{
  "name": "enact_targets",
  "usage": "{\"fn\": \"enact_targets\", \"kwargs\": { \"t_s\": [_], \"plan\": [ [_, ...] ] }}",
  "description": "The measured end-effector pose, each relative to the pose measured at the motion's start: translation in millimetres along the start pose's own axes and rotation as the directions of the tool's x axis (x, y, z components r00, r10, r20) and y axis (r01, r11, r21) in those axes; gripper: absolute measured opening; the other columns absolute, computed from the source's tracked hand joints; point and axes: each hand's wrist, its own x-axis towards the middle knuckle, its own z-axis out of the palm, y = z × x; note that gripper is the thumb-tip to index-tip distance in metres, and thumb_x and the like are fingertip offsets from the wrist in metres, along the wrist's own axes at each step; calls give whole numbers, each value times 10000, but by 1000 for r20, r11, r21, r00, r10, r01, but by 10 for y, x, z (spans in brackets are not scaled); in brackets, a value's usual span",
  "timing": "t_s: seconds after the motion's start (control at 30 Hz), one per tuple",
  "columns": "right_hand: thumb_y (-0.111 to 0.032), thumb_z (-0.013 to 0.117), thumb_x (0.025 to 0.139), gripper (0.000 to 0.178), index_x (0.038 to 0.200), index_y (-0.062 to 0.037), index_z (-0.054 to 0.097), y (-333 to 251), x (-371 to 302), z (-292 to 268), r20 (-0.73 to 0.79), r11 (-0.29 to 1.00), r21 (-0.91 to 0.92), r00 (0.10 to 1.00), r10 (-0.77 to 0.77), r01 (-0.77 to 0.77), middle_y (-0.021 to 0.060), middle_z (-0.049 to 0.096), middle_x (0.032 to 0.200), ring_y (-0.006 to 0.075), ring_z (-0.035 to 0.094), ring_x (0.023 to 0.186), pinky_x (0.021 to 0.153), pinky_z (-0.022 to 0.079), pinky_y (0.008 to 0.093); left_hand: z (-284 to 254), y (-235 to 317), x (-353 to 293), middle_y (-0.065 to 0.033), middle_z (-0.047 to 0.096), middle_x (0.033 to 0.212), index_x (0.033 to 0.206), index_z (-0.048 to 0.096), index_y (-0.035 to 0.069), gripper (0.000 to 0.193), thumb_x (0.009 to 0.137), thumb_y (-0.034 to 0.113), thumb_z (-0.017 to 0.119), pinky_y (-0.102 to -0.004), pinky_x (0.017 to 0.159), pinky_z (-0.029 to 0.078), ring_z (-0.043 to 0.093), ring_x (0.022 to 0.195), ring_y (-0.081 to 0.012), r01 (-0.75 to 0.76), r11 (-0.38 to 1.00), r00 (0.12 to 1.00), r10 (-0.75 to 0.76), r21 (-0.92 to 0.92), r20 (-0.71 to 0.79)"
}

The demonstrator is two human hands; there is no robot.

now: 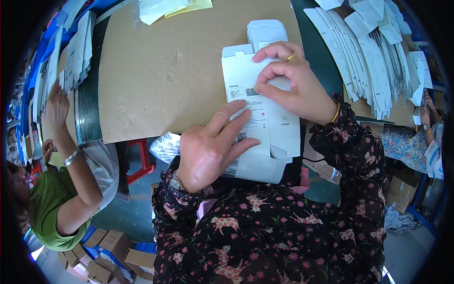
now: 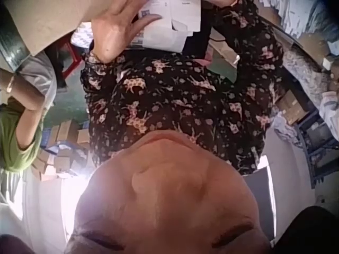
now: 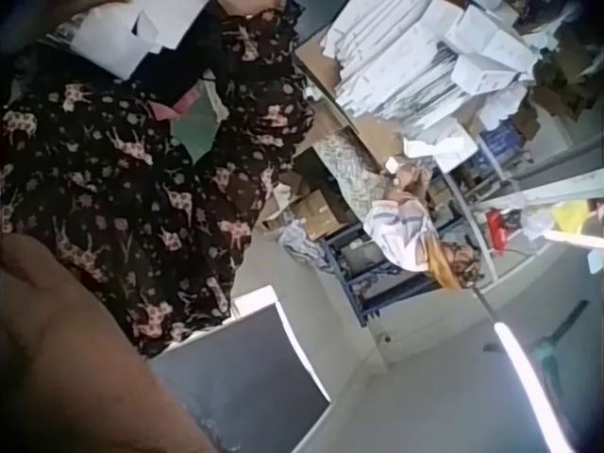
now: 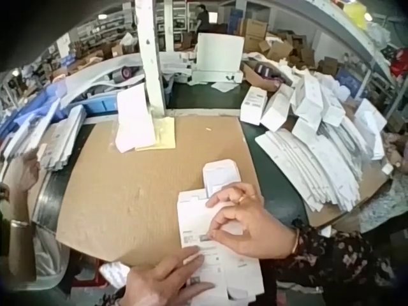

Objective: The person peels a sticker from a sheet by hand, presses it onto a flat cardboard box, and sets the box aside. They then repeat the process with a second box before moving the materials.

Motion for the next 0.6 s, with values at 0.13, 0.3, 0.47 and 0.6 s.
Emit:
{"fn": "enact_targets", "kwargs": {
  "t_s": [0.13,0.3,0.47,0.6],
  "plan": [
    [-146,860,878,95,883,-88,784,1,-8,-1,-5,1000,1,1000,2,-2,30,683,1354,307,485,1421,1214,356,460,-34,51,11,-77,726,1404,1254,768,60,522,814,275,951,-341,698,636,791,855,-257,55,998,997,-55,7,45],
    [-145,858,878,93,883,-87,786,7,-7,0,1,1000,9,1000,4,-4,29,681,1355,305,480,1426,1218,350,460,16,-1,0,-54,697,1439,1231,767,50,471,869,318,905,-342,638,613,764,742,-227,3,1000,1000,-3,2,-6],
    [-141,857,877,90,882,-84,787,6,-6,2,4,1000,2,1000,14,-14,28,680,1359,304,478,1429,1222,346,459,18,-10,8,-49,692,1466,1231,766,51,472,864,311,911,-338,645,614,765,742,-222,-5,1000,1000,5,0,-7],
    [-140,855,877,89,882,-82,788,6,-5,9,3,1000,0,1000,10,-10,29,680,1360,304,475,1432,1223,346,455,1,-10,13,-48,692,1472,1230,765,53,471,863,309,913,-336,650,615,766,742,-221,0,1000,1000,0,1,8]
  ]
}}
